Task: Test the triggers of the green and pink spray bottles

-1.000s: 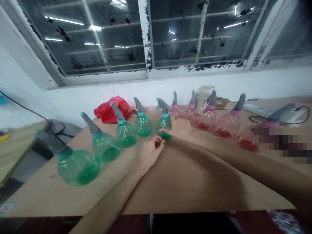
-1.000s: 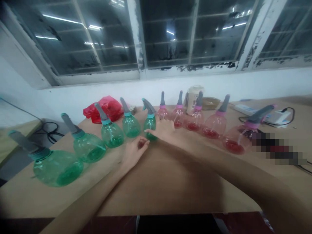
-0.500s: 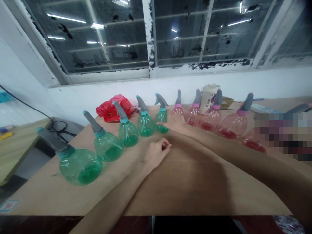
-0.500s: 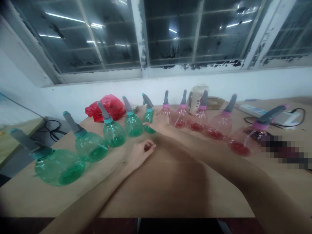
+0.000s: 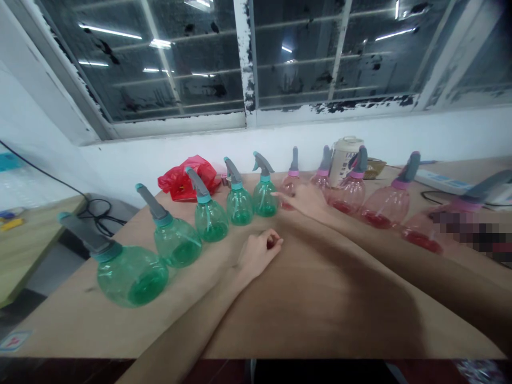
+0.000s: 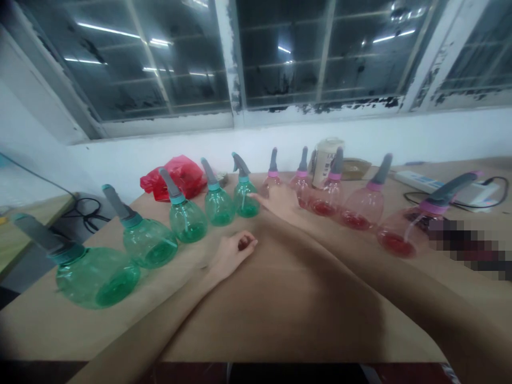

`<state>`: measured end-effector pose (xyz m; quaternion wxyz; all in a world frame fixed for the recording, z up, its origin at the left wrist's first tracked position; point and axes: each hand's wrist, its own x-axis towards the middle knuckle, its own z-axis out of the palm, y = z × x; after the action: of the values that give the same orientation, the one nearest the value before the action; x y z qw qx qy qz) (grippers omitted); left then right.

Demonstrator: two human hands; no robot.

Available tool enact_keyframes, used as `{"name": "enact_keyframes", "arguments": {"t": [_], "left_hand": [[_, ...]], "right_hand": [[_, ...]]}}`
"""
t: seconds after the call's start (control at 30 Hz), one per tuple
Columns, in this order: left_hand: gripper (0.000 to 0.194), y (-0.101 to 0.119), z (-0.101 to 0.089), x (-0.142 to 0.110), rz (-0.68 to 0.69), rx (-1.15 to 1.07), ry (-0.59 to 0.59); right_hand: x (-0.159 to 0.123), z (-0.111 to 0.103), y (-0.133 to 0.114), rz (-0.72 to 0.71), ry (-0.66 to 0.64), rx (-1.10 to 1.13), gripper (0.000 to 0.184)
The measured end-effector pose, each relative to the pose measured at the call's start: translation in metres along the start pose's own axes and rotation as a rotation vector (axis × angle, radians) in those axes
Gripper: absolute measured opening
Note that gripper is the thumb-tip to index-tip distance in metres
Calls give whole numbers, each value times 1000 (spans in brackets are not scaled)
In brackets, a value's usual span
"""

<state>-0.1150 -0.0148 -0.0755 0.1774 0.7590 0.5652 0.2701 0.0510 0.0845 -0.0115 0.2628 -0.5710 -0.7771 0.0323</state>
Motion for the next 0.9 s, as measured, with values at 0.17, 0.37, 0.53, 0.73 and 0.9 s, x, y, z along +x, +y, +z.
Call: {"name": "enact_keyframes", "arguments": {"t": [0.17, 0.37, 0.53, 0.73, 0.9], "left_hand": [[19, 0, -1, 1, -1, 0, 0], [19, 1, -3, 0, 4, 6, -1], [19, 1, -3, 0, 2, 15, -15], [20, 3, -4, -1, 0, 8, -33], [20, 5, -4, -1, 0, -7, -31]], "right_hand": [[8, -17, 25, 79, 220, 66, 45], [29, -16, 13, 182, 147, 45, 53], [37, -5, -1, 238, 104, 20, 48], [33, -7, 7, 228, 77, -29, 38], [18, -17, 11, 172, 61, -49, 41]]}}
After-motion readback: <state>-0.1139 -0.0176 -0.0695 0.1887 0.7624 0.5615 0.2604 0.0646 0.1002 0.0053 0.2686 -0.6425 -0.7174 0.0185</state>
